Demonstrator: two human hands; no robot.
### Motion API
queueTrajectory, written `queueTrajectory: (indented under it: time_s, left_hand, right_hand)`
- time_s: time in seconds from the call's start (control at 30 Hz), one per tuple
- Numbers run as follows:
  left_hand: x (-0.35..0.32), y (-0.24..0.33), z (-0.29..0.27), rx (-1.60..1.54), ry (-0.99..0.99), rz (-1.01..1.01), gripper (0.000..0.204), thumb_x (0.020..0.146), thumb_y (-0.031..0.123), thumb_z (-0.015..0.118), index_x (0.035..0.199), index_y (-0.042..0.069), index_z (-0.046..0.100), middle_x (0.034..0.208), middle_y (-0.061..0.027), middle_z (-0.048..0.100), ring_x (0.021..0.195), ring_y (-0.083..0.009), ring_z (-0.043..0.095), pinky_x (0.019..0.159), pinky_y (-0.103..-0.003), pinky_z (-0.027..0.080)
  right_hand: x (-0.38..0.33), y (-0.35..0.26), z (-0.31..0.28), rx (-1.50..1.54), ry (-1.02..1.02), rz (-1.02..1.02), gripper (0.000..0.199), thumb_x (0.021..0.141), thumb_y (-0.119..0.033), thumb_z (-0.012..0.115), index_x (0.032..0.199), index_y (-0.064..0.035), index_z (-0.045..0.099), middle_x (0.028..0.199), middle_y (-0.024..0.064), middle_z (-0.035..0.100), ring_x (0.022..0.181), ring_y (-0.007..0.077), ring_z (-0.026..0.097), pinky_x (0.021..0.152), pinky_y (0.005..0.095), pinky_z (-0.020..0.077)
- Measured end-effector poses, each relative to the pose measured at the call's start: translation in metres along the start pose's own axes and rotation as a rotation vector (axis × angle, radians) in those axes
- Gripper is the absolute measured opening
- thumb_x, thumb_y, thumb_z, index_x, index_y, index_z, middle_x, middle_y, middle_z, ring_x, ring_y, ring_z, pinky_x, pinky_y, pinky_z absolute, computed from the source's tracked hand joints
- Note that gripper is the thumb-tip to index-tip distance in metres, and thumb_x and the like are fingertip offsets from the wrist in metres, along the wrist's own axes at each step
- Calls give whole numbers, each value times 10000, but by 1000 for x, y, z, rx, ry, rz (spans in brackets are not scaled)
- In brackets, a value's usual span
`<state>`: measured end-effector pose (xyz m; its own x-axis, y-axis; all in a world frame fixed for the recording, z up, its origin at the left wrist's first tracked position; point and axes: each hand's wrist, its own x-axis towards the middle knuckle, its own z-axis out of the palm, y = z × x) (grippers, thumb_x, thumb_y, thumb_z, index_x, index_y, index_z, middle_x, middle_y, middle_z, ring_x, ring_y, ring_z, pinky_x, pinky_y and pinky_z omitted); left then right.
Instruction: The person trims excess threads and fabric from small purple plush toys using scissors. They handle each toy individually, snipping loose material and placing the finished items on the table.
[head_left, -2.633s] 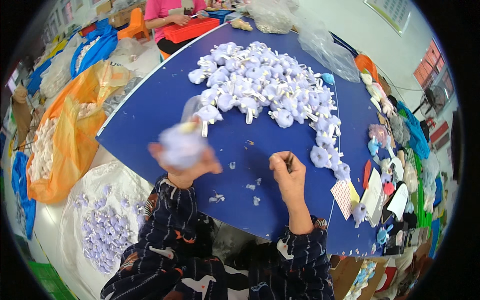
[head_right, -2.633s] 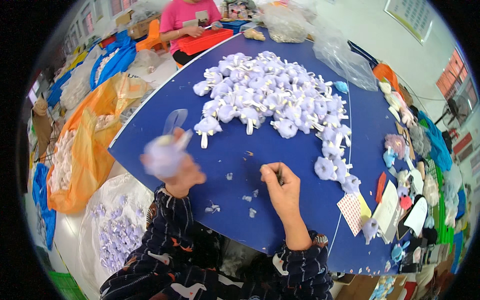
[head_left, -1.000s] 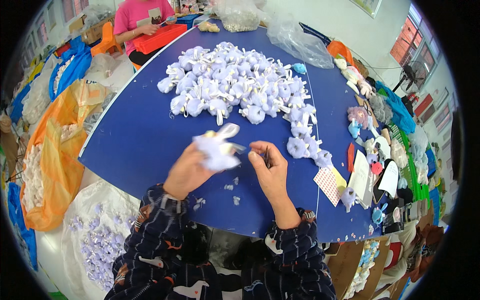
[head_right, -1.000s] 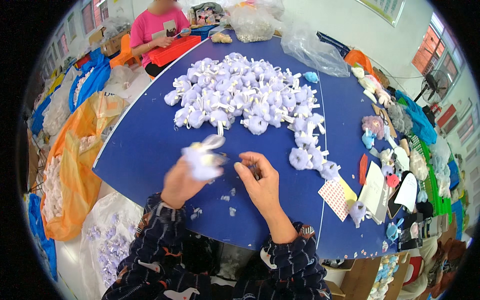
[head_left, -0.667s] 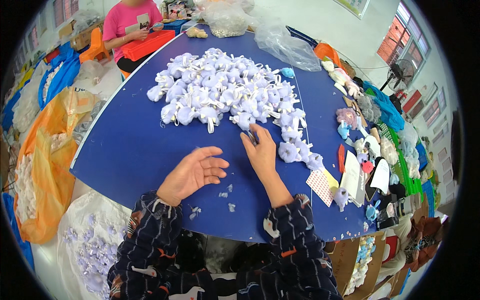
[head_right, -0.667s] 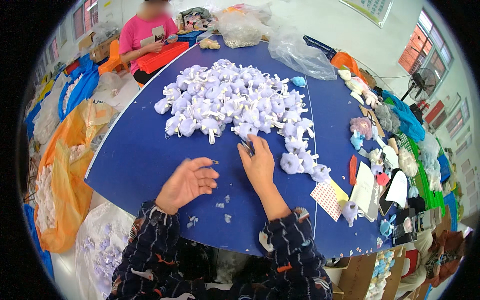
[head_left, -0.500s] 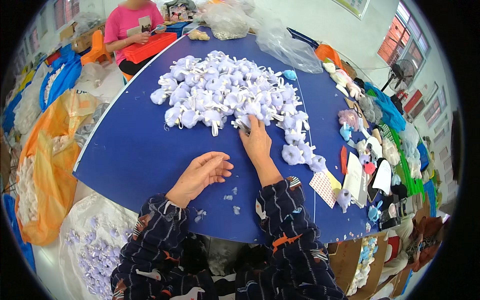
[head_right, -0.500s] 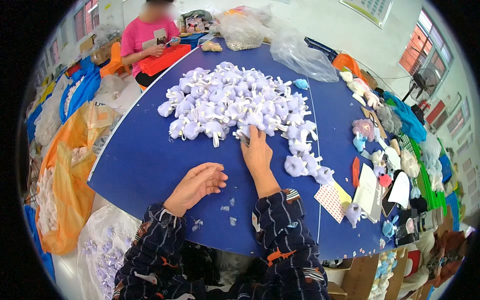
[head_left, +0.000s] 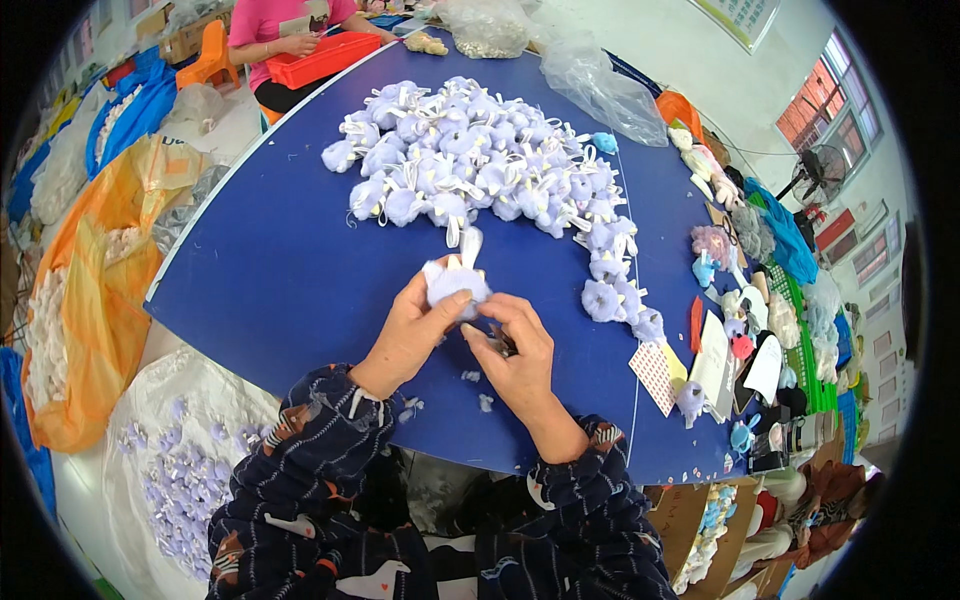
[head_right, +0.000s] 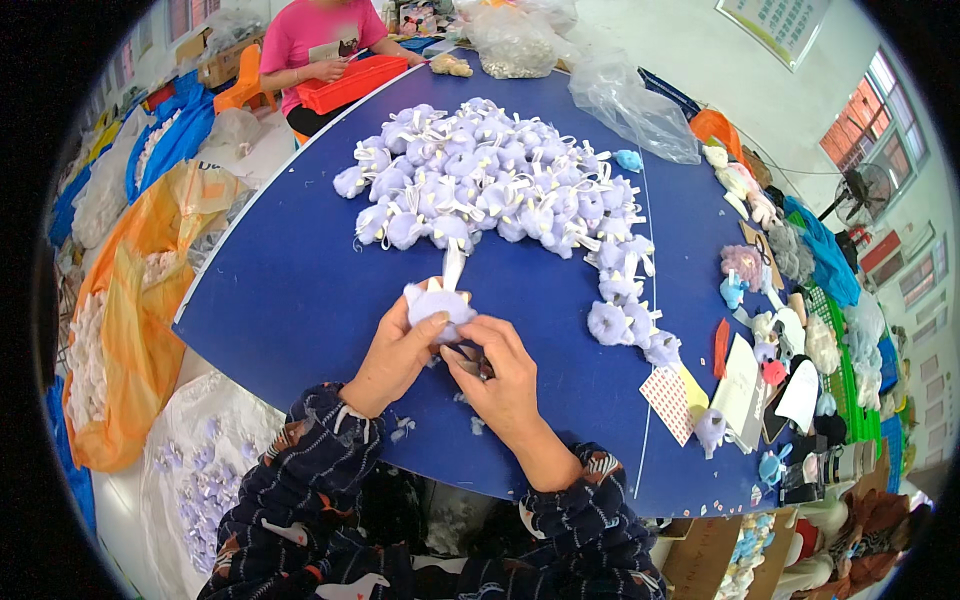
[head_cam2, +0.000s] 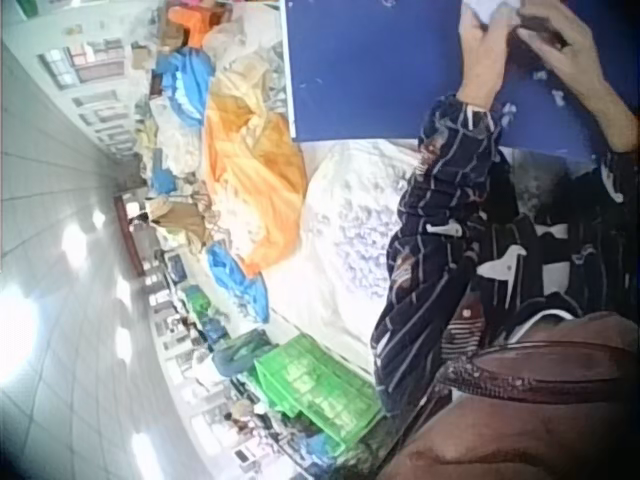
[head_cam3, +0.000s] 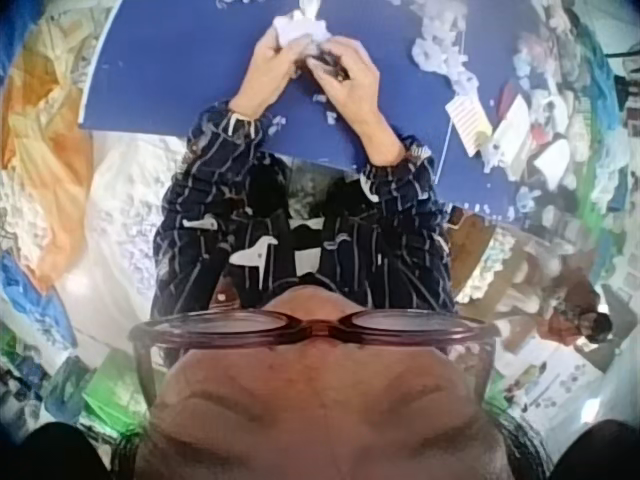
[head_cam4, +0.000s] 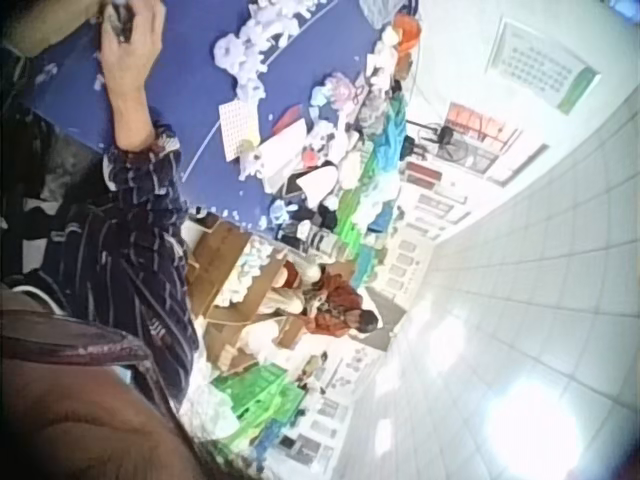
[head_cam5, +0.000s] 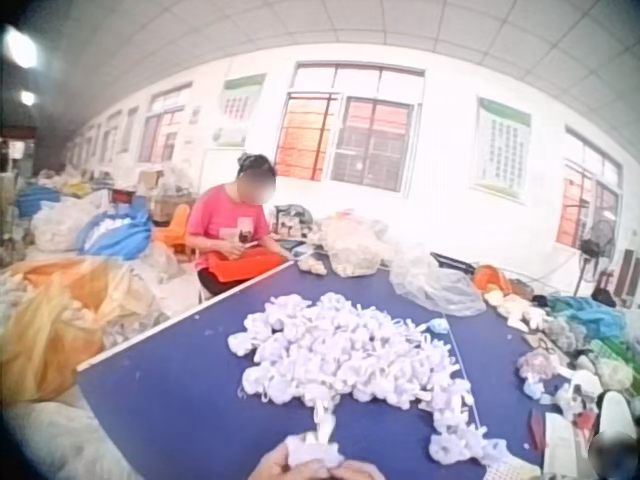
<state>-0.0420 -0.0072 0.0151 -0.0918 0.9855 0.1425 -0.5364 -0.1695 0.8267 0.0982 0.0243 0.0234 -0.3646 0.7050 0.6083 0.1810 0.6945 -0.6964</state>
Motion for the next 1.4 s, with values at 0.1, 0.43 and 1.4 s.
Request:
queueTrajectory:
  time_s: [0.1, 0.43, 1.4]
  left_hand:
    - [-3, 5, 0, -115, -76, -53, 441, 873, 49, 457, 1287, 26, 307, 1253, -145, 438, 1103, -199, 493, 898, -332, 449]
    - [-3, -2, -6, 170, -162, -87, 535, 852, 57, 495, 1333, 24, 262, 1187, -110, 474, 1035, -154, 519, 829, -285, 471]
    - [-6, 10, 0, -103, -91, -141, 393, 840, 18, 532, 1213, 39, 410, 1137, -98, 516, 1009, -165, 543, 817, -291, 488]
  right_hand:
    - [2, -1, -10, 183, 24, 273, 225, 749, -94, 684, 931, -15, 578, 861, 53, 582, 667, 71, 522, 518, 189, 394]
    - [12, 8, -26, 332, -131, 434, 207, 811, -177, 641, 910, 0, 599, 724, -5, 558, 622, 40, 465, 557, 203, 397]
    - [15, 7, -35, 313, -238, 417, 208, 793, -132, 651, 939, 11, 612, 726, -10, 568, 645, 31, 457, 567, 185, 381]
